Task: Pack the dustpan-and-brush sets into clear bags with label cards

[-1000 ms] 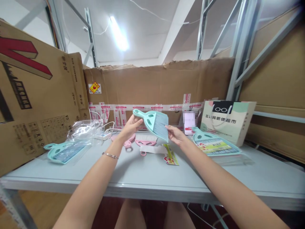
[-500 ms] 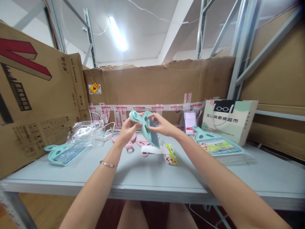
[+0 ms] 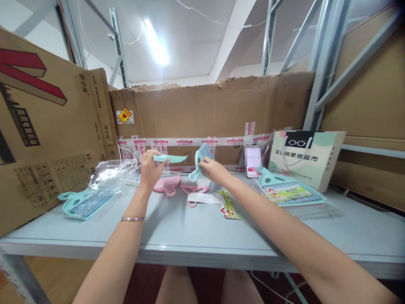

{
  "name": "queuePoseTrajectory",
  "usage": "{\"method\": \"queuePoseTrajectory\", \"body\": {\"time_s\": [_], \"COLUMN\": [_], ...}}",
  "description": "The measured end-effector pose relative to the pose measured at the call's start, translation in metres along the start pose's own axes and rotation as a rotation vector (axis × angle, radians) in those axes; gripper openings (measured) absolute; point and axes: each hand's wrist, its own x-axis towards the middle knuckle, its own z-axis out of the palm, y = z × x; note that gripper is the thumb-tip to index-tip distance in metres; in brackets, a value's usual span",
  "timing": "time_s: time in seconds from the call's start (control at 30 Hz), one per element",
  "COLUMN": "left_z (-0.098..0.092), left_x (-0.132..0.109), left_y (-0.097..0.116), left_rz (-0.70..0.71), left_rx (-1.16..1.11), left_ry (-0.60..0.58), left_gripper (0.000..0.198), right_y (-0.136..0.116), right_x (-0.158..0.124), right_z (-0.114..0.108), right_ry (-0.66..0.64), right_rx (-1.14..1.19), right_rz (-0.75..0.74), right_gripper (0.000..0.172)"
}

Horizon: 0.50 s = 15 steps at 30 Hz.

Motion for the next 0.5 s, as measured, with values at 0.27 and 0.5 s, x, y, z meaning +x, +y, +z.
{"method": "queuePoseTrajectory", "body": {"time_s": [0.27,0.5], "left_z": [0.024,0.021], "left_x": [-0.023,-0.035], "left_y": [-0.009,-0.025], "left_rz": [-0.132,-0.233], "left_rx": [0.331,0.274], "left_ry": [-0.559,-0.772], "left_gripper": [0.016,0.024], "right_y": [-0.004,-0.008], "right_x": [-0.003,-0.033], "right_z": [0.053,0.023], "right_ry": [-0.363,-0.389], "right_rx": [-0.087,0.259], "right_rz": [-0.048,0.142], "right_gripper": [0.029,0.023]}}
